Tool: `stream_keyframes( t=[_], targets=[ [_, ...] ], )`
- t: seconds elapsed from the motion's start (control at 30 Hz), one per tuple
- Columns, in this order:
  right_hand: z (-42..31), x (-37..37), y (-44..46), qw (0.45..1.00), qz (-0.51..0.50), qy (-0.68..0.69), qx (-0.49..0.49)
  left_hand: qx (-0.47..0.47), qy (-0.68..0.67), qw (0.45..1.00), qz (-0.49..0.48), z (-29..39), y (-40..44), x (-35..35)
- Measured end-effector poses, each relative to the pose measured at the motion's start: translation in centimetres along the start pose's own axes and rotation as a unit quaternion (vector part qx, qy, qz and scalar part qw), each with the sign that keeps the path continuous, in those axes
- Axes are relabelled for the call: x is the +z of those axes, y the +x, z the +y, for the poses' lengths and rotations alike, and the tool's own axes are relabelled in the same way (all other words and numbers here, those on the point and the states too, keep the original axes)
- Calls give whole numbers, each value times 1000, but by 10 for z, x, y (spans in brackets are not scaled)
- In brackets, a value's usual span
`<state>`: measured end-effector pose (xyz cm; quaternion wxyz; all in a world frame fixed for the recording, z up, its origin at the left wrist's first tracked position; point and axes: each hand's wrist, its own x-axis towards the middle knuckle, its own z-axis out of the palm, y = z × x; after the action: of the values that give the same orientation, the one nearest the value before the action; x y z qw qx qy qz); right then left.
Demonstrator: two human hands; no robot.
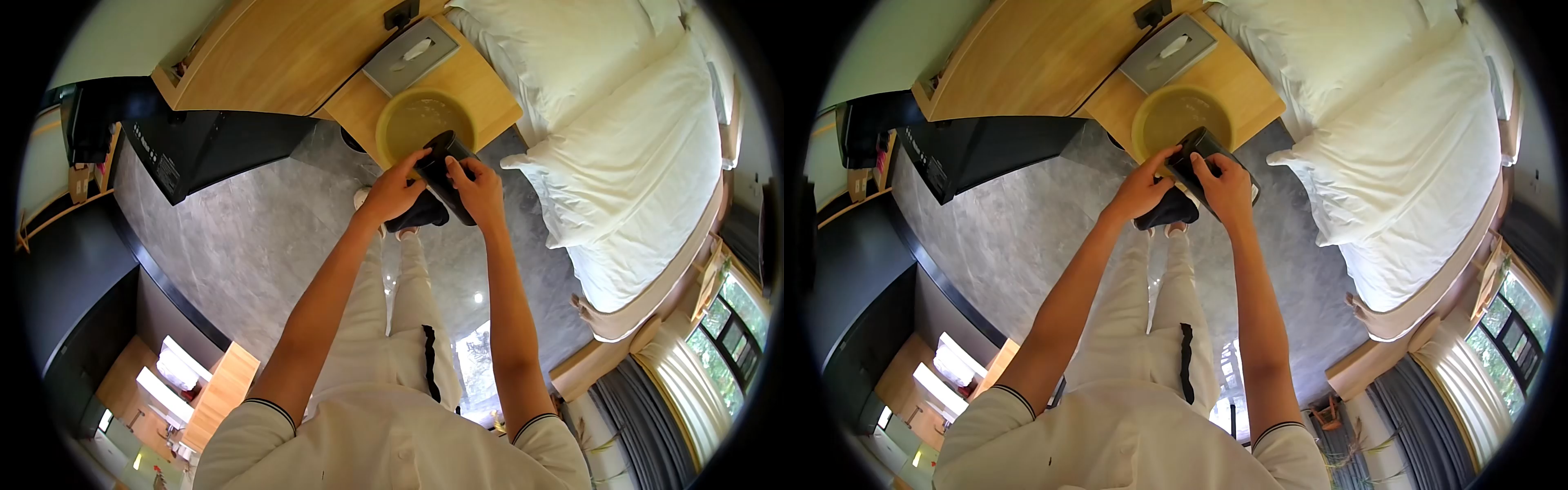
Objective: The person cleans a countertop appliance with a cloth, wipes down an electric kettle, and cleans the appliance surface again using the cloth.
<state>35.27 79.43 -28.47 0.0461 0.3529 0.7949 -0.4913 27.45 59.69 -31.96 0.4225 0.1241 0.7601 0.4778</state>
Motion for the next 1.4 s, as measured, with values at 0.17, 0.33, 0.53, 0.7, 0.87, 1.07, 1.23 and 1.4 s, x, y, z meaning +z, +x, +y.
stream_keyframes(
  t=[0.17,0.33,0.53,0.7,0.87,1.07,1.23,1.4],
  targets=[
    [-3,-1,1,1000,-7,-17,-6,-13,-23,1000,-6,-4,-2,2],
    [-9,-3,0,999,-15,-37,2,-7,-38,999,-2,-6,-3,4],
    [-20,-6,-1,996,-21,-82,-19,5,-47,999,0,-16,-5,7],
    [-22,-5,0,994,-30,-96,-41,-4,-50,999,-3,-14,-6,6],
    [-28,-1,2,990,-27,-114,-80,-30,-63,998,-9,-18,-4,6],
    [-40,-4,1,989,-32,-107,-93,-27,-54,998,-9,-15,-4,4],
    [-44,-6,4,984,-46,-136,-101,-26,-65,997,-9,-11,-4,3],
    [-42,-2,8,981,-38,-140,-127,-20,-69,997,0,-17,-1,4]
  ],
)
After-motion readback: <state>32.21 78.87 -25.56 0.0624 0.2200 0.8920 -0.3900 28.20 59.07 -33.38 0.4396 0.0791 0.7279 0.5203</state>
